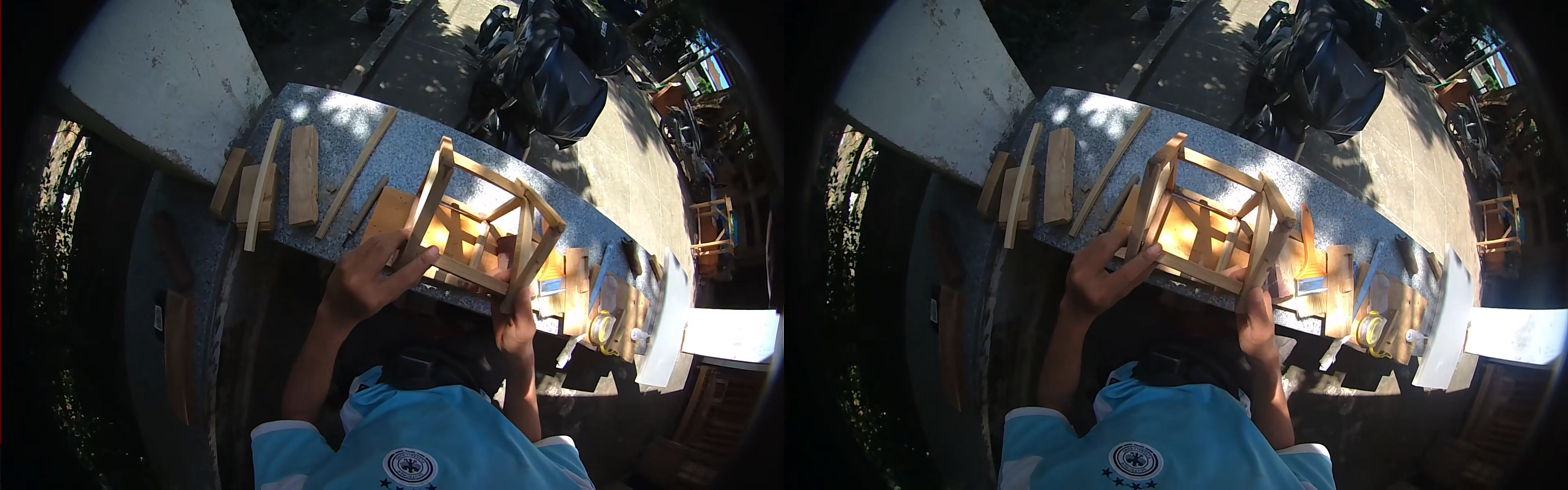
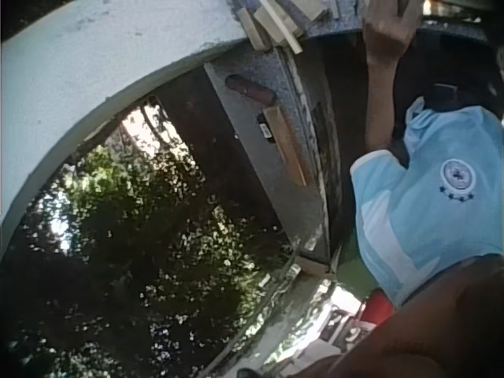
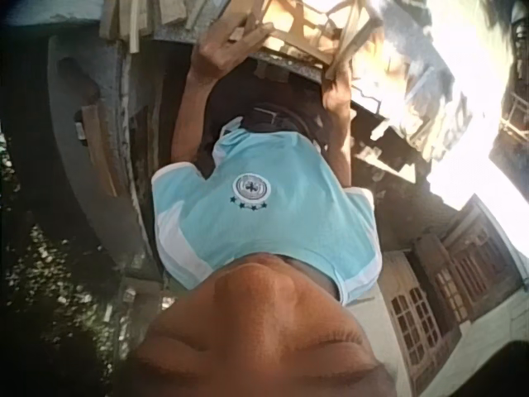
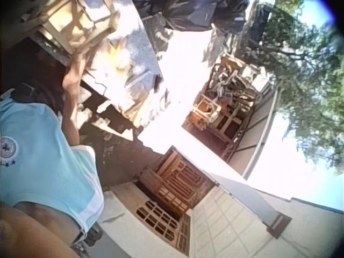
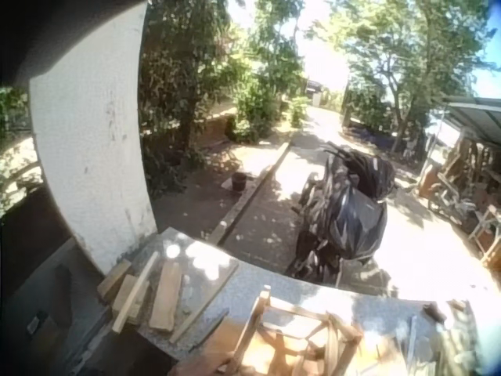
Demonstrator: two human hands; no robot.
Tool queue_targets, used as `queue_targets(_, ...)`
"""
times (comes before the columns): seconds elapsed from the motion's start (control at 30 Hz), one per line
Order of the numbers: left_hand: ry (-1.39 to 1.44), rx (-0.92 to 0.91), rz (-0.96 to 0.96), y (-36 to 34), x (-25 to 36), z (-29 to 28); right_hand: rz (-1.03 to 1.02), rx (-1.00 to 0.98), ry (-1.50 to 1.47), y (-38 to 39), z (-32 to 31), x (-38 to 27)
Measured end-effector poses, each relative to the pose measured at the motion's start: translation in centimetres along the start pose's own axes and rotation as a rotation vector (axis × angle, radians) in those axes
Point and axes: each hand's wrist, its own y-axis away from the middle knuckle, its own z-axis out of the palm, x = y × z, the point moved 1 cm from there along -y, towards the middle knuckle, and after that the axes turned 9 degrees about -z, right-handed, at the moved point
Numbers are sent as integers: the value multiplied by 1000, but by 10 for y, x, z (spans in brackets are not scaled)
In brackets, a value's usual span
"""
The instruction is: Sanding and gluing components of a decorative wooden lantern frame.
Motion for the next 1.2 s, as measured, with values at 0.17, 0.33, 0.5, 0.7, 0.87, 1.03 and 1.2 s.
queue_targets(0.17, 21, -24, -16, -2, -2, -2, -1, -2, 76, 0, -3, 1)
queue_targets(0.33, 23, -37, -21, -2, -3, -1, 33, 6, 101, -1, -1, -5)
queue_targets(0.5, 179, 3, -99, 2, -2, 5, 41, 131, 182, -3, 9, -16)
queue_targets(0.7, 887, 15, -699, 8, 10, 11, 9, 186, 106, -12, 13, -20)
queue_targets(0.87, 932, -66, -785, -1, 22, 11, 17, 92, 123, -24, -1, -16)
queue_targets(1.03, 864, -70, -741, -10, 33, 16, 23, 96, 99, -28, -10, -17)
queue_targets(1.2, 866, -24, -790, -10, 38, 18, -188, 212, 177, -21, -7, -15)
